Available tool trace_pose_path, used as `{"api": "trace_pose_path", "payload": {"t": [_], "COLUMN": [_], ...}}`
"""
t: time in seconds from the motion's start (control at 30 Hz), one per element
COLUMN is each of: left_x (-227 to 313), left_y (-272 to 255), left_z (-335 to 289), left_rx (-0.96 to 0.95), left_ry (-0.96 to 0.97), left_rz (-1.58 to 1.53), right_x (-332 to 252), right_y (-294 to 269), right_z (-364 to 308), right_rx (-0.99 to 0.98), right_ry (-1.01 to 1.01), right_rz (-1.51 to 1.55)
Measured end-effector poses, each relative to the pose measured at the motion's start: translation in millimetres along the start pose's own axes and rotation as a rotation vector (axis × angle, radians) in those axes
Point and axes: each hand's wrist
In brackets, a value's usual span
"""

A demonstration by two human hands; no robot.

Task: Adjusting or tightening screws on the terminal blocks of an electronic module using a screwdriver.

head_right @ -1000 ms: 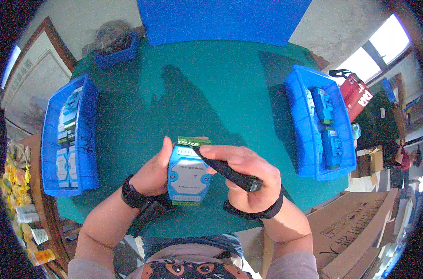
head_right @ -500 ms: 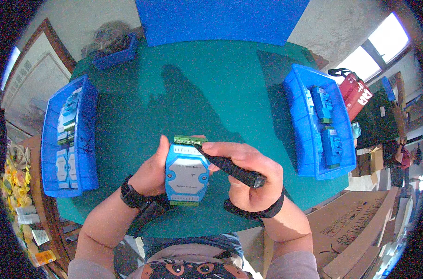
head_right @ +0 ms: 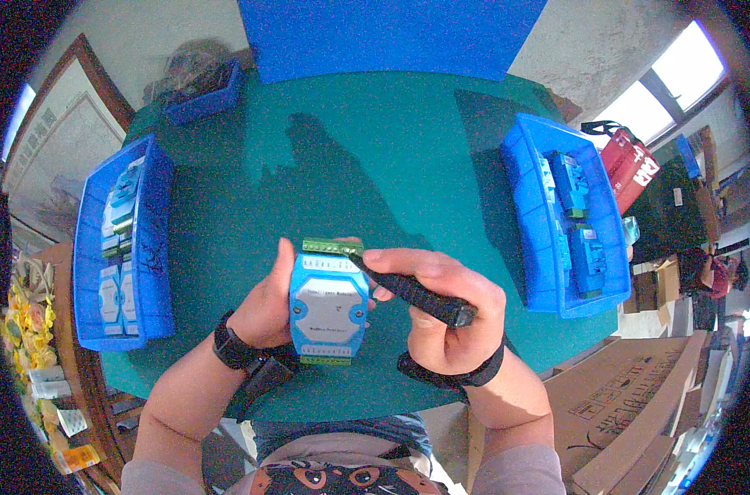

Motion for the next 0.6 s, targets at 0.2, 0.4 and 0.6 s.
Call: {"api": "trace_pose_path", "payload": {"t": [0.2, 0.4, 0.6], "left_x": [-2.3, -0.4, 1.4], "left_y": [-5.9, -4.3, -3.4], "left_z": [0.7, 0.8, 0.5], "left_rx": [-0.021, -0.009, -0.02], "left_ry": [-0.02, -0.018, -0.014], "left_rz": [-0.039, -0.078, -0.067], "right_x": [2.2, 2.6, 1.4], "right_y": [-2.4, -5.0, -4.4], "right_z": [-0.4, 2.7, 0.5], "right_rx": [0.046, 0.101, 0.092], "right_ry": [-0.011, -0.027, -0.017], "right_rz": [-0.046, -0.114, -0.081]}}
Point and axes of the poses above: each hand's wrist, its own z-axis towards the middle knuckle, its own y-axis out of the palm, x = y × z, and after that the axes turned 1 degree about -x, right-handed
